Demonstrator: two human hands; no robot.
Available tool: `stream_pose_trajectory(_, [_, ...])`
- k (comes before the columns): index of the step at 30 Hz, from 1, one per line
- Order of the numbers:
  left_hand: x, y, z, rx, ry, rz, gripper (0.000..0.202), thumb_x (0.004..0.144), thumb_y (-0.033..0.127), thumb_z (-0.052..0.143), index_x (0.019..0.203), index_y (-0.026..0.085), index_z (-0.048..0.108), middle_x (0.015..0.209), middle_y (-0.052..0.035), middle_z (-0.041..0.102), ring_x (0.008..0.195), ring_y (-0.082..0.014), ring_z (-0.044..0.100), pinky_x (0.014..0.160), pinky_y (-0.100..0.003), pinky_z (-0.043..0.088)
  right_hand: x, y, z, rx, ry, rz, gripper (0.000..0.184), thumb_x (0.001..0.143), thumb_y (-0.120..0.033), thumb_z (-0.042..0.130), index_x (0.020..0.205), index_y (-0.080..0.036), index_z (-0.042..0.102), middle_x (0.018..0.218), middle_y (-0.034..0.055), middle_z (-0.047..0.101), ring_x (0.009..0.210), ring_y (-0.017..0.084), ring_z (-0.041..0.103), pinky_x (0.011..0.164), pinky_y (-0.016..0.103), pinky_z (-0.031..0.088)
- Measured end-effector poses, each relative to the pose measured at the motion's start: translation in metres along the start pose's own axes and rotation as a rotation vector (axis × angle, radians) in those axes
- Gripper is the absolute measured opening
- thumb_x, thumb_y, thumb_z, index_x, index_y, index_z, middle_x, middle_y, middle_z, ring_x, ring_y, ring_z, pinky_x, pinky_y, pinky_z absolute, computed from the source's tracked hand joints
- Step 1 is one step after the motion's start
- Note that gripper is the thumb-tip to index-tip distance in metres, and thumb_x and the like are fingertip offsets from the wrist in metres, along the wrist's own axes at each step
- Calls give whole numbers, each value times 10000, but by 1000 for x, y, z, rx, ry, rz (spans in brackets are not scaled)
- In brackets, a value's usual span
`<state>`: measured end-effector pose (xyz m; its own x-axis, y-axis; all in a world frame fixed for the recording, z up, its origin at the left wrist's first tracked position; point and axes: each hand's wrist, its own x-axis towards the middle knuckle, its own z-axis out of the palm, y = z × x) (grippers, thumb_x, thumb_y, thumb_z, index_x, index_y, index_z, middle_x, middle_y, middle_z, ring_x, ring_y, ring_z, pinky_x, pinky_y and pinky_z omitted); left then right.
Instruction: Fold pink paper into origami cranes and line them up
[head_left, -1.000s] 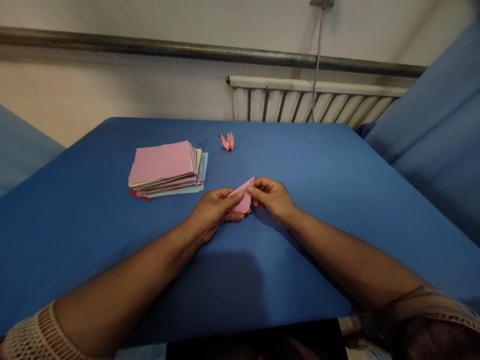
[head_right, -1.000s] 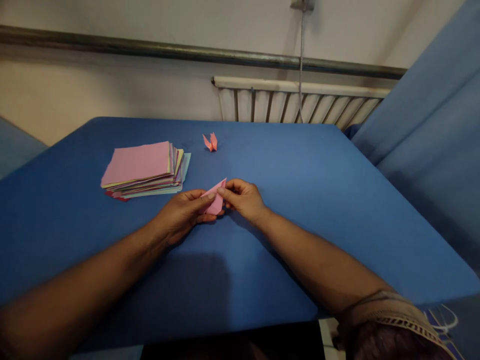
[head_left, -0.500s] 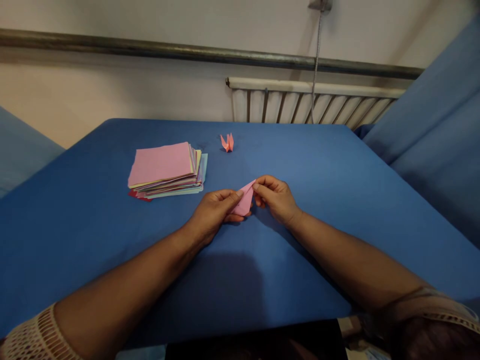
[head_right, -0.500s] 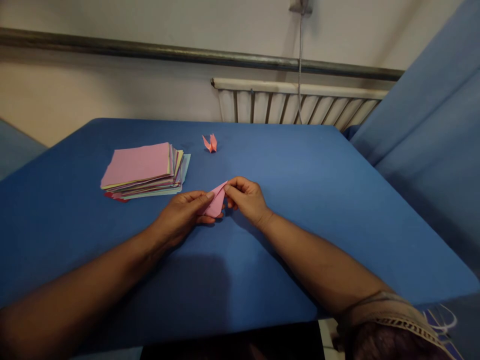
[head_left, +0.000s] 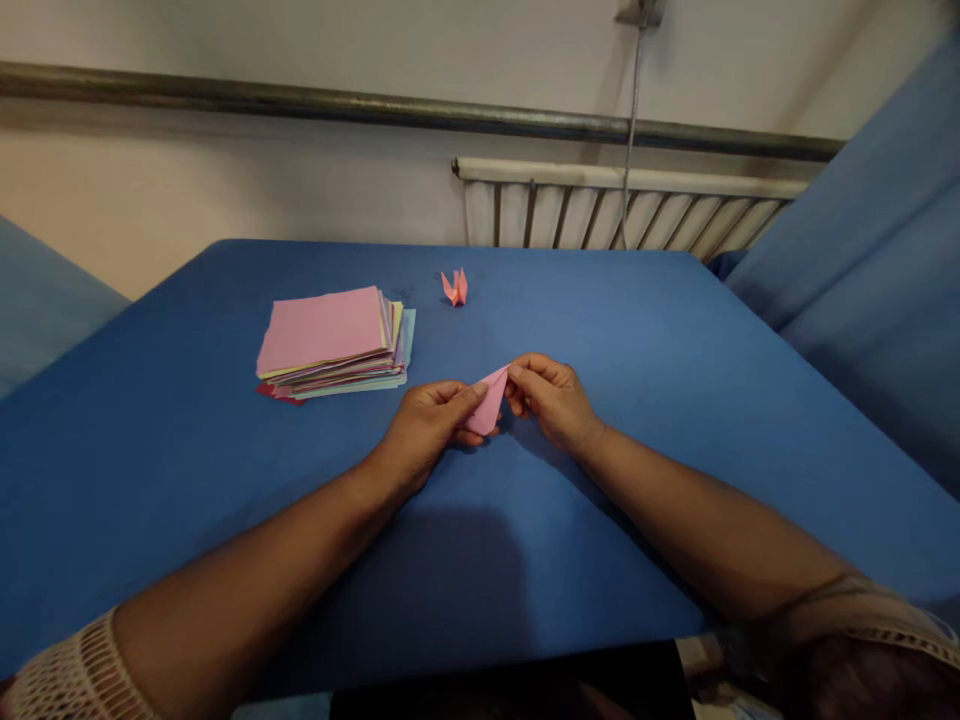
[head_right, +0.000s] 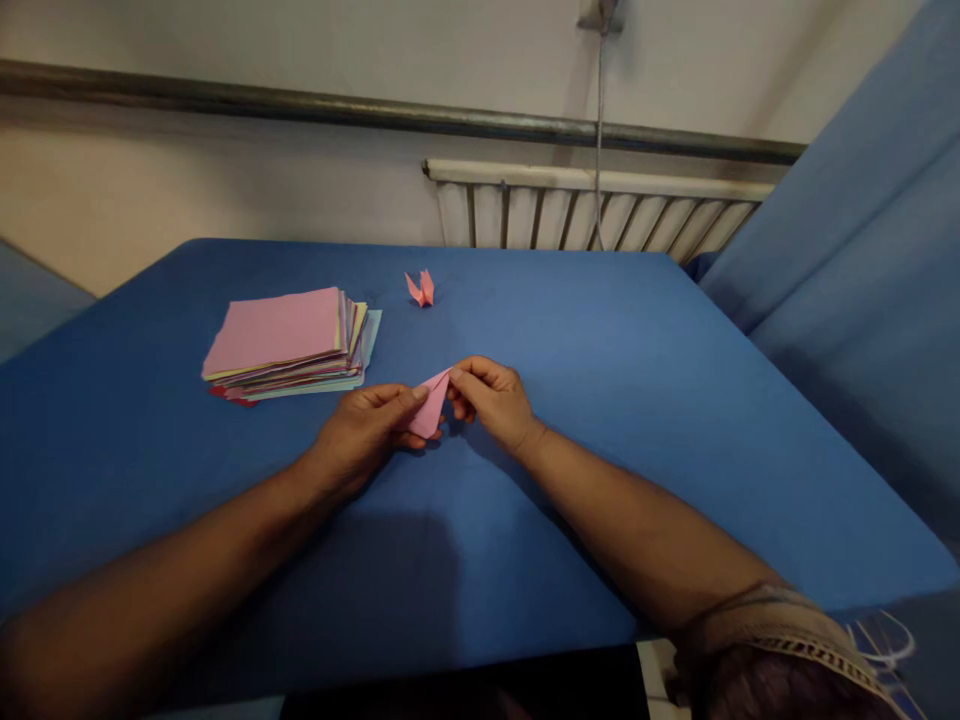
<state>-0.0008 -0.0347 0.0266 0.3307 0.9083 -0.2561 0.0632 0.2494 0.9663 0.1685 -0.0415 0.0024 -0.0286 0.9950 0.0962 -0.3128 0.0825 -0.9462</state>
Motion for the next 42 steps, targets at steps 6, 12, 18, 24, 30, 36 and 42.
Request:
stream_pose_trajectory(6, [-1,1,0,36,50,48,415,748,530,745,765,119,691,676,-64,708,551,-136,636,492,-213,507,-2,-3,2,-14,-24,-12,369,820,-549,647,731,-192,624,647,-33,618,471,71,528,444,216,403])
stream_pose_trajectory(12, [-1,0,1,170,53,111,435,767,554,708,728,120,695,664,-59,701,549,-141,631,516,-235,506,-7,-3,12,-99,0,-94,332,708,-466,799,760,-198,610,615,-53,607,507,74,528,493,221,440])
stream_pose_trajectory(18, [-2,-1,1,248,56,134,481,796,596,660,719,122,689,647,-57,693,534,-136,613,512,-238,479,-5,-2,10,-104,12,-97,301,743,-456,767,735,-199,610,591,-52,585,487,78,499,480,233,420])
stream_pose_trajectory(24, [-3,0,1,254,71,134,411,799,534,676,722,130,689,640,-47,692,526,-134,608,514,-237,473,-5,-1,4,-87,-27,-59,301,841,-480,663,739,-198,633,524,-47,556,470,86,488,492,235,388])
stream_pose_trajectory(30, [-3,-1,-1,231,87,152,393,795,514,686,698,134,677,619,-30,673,504,-117,583,504,-225,461,-3,2,2,38,-76,27,391,855,-566,586,785,-185,638,552,-19,604,479,110,546,467,241,404])
stream_pose_trajectory(36, [-1,-3,0,201,84,146,386,788,512,693,731,130,685,653,-44,685,533,-126,599,526,-237,475,-4,-2,4,-30,-27,-5,222,788,-402,696,747,-201,610,512,-53,594,448,90,531,474,224,412])
stream_pose_trajectory(42, [0,-4,-1,271,107,176,323,765,451,711,726,132,692,615,-30,660,508,-123,571,502,-236,435,-1,1,4,40,-44,41,242,808,-425,664,750,-199,601,503,-56,591,444,86,533,457,211,404])
